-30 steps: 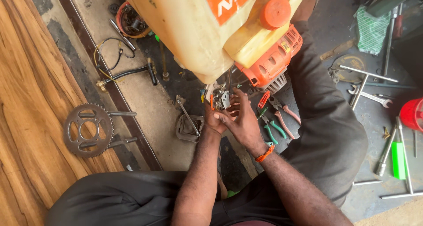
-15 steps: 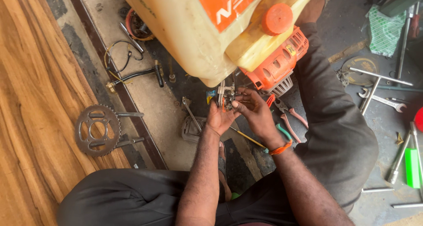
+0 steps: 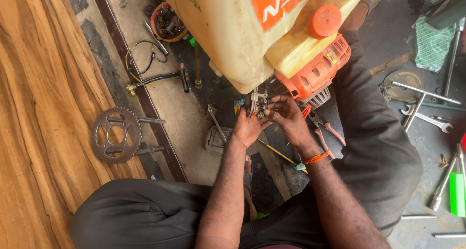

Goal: The person sits on the floor and works on a small engine, using a wrench and screwdriver to remove and reattach components. They handle small metal parts and fasteners, occasionally adjusting the camera or their position.

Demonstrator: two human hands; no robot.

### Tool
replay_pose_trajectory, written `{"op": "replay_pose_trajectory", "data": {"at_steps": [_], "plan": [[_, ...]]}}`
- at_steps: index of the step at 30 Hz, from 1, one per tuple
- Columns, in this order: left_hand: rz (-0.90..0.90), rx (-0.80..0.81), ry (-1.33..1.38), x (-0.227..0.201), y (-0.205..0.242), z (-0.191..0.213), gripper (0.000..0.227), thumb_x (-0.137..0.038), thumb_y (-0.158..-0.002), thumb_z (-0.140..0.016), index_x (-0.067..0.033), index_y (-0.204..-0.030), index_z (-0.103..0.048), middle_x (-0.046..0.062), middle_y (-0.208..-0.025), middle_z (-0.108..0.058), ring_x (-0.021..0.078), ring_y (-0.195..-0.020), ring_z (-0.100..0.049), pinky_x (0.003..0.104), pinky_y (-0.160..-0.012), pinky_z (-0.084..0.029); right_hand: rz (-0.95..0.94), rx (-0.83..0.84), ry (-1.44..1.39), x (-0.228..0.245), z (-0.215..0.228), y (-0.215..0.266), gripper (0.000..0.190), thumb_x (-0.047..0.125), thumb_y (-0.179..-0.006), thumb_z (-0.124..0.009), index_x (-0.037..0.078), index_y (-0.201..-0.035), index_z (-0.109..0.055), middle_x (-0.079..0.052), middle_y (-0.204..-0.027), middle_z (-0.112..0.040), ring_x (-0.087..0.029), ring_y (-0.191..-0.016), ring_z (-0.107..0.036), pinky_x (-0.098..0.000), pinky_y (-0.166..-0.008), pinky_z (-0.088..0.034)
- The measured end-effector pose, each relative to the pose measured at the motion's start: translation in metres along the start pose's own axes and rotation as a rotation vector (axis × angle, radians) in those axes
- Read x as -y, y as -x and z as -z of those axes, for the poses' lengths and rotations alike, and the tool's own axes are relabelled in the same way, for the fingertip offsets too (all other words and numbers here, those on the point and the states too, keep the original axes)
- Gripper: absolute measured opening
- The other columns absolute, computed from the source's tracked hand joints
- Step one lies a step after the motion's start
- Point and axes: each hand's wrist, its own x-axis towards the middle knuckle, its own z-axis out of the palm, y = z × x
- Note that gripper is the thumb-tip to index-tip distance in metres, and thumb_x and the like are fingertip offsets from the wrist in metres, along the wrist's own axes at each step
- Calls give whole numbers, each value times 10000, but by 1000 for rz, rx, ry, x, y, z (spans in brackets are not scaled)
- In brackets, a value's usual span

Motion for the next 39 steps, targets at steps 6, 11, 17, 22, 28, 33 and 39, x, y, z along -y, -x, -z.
{"op": "replay_pose_trajectory", "data": {"at_steps": [6, 11, 17, 22, 28, 33, 39], "plan": [[-30, 49, -2, 3, 0, 5, 759, -726, -1002, -415, -111, -1429, -543, 73, -1393, -613, 222, -1258, -586, 459, -1086, -503, -42, 11, 33, 4, -3, 1, 566, 112, -874, -748, 59, -1385, -511, -76, -1184, -609, -179, -1154, -587, -362, -1012, -513], [-17, 0, 41, 5, -1, 9, 698, -692, -1040, -334, -139, -1418, -531, 77, -1377, -607, 255, -1230, -597, 461, -1072, -506, -42, 31, 41, 6, -5, 3, 519, 128, -889, -734, 55, -1363, -534, -76, -1189, -623, -183, -1154, -595, -362, -1013, -516], [-22, -4, -15, 0, 1, 5, 659, -653, -1066, -321, -129, -1376, -570, 73, -1348, -639, 213, -1201, -610, 445, -1048, -509, -33, 18, 49, 1, -6, 0, 505, 105, -882, -756, 55, -1335, -536, -66, -1145, -600, -173, -1112, -591, -363, -966, -524], [-42, 53, -18, 2, 2, 1, 604, -610, -1103, -349, -120, -1357, -597, 75, -1319, -655, 211, -1152, -617, 434, -1023, -518, -23, 37, -28, -3, 1, -3, 461, 82, -899, -728, 56, -1308, -518, -84, -1131, -611, -183, -1040, -608, -362, -945, -535], [-40, 49, 24, 5, 2, 4, 612, -639, -1090, -351, -142, -1366, -577, 54, -1305, -634, 224, -1152, -600, 433, -1012, -521, -25, 23, -45, -6, 1, -3, 441, 66, -917, -723, 43, -1294, -498, -97, -1134, -602, -202, -980, -602, -376, -900, -529], [-27, -17, 37, 2, 2, 0, 649, -665, -1052, -330, -155, -1375, -567, 49, -1306, -627, 228, -1182, -595, 434, -1023, -507, -34, 24, -72, -2, 1, -1, 473, 85, -928, -689, 51, -1363, -508, -71, -1152, -562, -168, -1050, -615, -357, -951, -542], [-31, 13, 39, 1, 4, -5, 685, -676, -1062, -329, -116, -1365, -581, 77, -1291, -633, 229, -1164, -600, 436, -1050, -507, -61, 45, -58, 8, -2, 5, 486, 117, -945, -682, 35, -1395, -519, -72, -1181, -621, -166, -1060, -641, -341, -944, -542]]}}
